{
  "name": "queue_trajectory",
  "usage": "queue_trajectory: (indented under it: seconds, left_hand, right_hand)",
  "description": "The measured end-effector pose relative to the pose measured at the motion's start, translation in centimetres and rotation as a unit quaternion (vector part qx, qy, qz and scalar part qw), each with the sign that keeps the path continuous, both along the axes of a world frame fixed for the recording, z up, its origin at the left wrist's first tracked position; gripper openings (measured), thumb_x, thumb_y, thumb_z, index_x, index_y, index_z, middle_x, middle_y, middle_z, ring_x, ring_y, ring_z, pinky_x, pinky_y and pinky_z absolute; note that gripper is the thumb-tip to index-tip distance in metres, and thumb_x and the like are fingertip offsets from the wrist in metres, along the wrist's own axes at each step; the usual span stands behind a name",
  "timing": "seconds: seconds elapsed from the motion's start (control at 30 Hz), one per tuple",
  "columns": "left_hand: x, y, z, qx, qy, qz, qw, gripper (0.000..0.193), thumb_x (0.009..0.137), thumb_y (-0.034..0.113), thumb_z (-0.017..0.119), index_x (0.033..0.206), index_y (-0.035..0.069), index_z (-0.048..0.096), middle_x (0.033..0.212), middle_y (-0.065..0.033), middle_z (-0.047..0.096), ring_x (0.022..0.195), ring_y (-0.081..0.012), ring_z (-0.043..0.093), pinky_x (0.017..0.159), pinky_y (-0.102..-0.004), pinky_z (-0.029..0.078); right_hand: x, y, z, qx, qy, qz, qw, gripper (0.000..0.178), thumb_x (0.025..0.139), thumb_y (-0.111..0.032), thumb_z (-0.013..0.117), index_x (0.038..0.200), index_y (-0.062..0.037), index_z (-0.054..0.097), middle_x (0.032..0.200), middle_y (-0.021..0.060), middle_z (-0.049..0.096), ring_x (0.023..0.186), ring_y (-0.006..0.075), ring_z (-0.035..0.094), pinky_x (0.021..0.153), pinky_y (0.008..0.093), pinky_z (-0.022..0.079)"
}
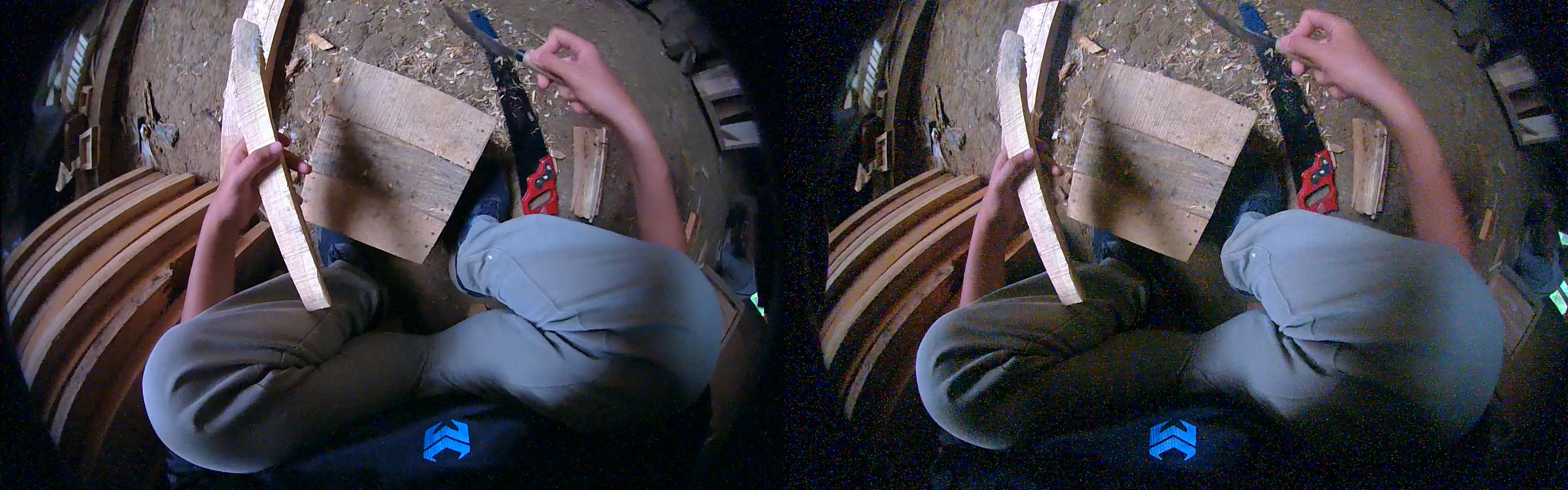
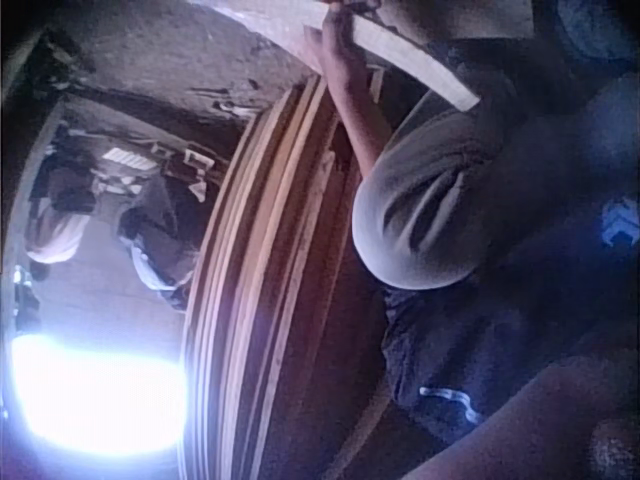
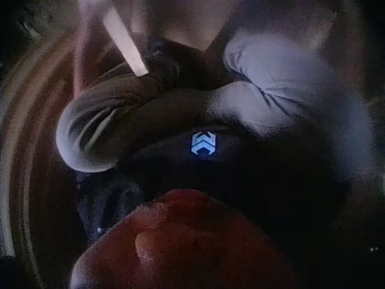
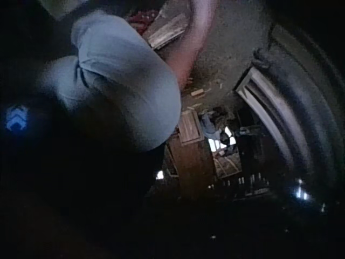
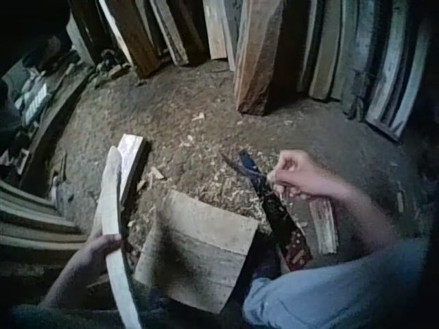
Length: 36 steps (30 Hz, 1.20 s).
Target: The person sits on the floor and uses a curved knife to carve a long, thin piece of wood. They repeatedly inspect the wood by holding it up and bending it, then continue carving the edges to create a textured pattern.
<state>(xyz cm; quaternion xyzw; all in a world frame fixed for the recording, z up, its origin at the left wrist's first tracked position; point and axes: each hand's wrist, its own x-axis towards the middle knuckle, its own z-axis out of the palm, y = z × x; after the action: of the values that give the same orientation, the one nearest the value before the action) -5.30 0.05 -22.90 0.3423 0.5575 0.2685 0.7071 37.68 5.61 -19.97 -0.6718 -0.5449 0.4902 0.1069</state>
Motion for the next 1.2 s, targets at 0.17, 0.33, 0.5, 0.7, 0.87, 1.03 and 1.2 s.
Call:
queue_trajectory:
  seconds: [0.17,0.33,0.5,0.7,0.87,1.03,1.2]
  left_hand:
    - [-0.1,0.4,0.5,-0.012,-0.032,-0.068,0.997,0.043,0.085,0.028,0.065,0.111,0.001,0.045,0.09,-0.0227,0.065,0.071,-0.0248,0.065,0.057,-0.0395,0.058]
    - [0.4,0.5,-0.1,0.0,-0.05,-0.045,0.998,0.041,0.084,0.027,0.065,0.11,0.001,0.047,0.09,-0.0221,0.065,0.071,-0.0249,0.065,0.057,-0.0398,0.059]
    - [-1.2,0.9,-0.3,0.014,-0.045,0.0,0.999,0.037,0.085,0.029,0.06,0.109,0.003,0.047,0.086,-0.0195,0.064,0.07,-0.0248,0.065,0.055,-0.039,0.058]
    - [-2.2,1.6,0.4,0.026,-0.027,0.081,0.996,0.036,0.084,0.042,0.052,0.101,0.01,0.051,0.07,-0.0041,0.054,0.053,-0.0166,0.053,0.049,-0.0297,0.046]
    - [-1.9,1.5,-0.4,0.007,0.002,0.095,0.995,0.034,0.085,0.04,0.052,0.098,0.009,0.052,0.071,-0.0058,0.056,0.053,-0.0167,0.055,0.047,-0.0298,0.046]
    - [-2.1,1.4,-1.4,-0.011,-0.034,0.049,0.998,0.036,0.086,0.037,0.053,0.103,0.005,0.053,0.08,-0.0129,0.06,0.064,-0.0217,0.061,0.056,-0.037,0.053]
    - [-2.1,2.0,-1.5,-0.046,-0.08,0.034,0.995,0.042,0.086,0.037,0.05,0.112,0.004,0.052,0.084,-0.0155,0.062,0.073,-0.0245,0.062,0.064,-0.0399,0.054]
  right_hand:
    - [-4.1,-1.6,0.5,-0.155,0.03,0.111,0.981,0.021,0.085,-0.034,0.066,0.09,-0.0152,0.057,0.068,-0.0009,0.063,0.044,0.0026,0.043,0.035,0.0226,0.034]
    - [-7.4,-4.8,-2.5,-0.264,0.128,0.168,0.941,0.02,0.088,-0.03,0.064,0.089,-0.0115,0.058,0.07,0.0019,0.064,0.045,0.0043,0.042,0.036,0.0226,0.034]
    - [-7.0,-1.3,-3.9,-0.077,0.176,-0.011,0.981,0.021,0.089,-0.031,0.063,0.091,-0.0118,0.055,0.072,0.0046,0.064,0.041,0.0035,0.039,0.032,0.0202,0.03]
    - [-11.0,-4.0,-1.3,-0.206,0.105,0.158,0.96,0.019,0.089,-0.031,0.064,0.088,-0.0133,0.056,0.068,0.0008,0.063,0.044,0.0031,0.041,0.033,0.0219,0.031]
    - [-10.8,-5.2,-3.3,-0.214,0.096,0.129,0.964,0.019,0.087,-0.027,0.062,0.085,-0.0084,0.057,0.067,0.0032,0.064,0.043,0.0085,0.047,0.033,0.0267,0.037]
    - [-6.7,-1.8,-1.4,-0.02,0.093,0.017,0.995,0.019,0.09,-0.029,0.062,0.087,-0.0115,0.054,0.069,0.0006,0.061,0.04,0.0018,0.037,0.032,0.0196,0.027]
    - [-7.6,-5.8,-2.5,-0.216,0.114,0.241,0.939,0.015,0.086,-0.018,0.067,0.083,-0.0053,0.059,0.079,0.0038,0.067,0.067,0.0092,0.065,0.053,0.023,0.045]
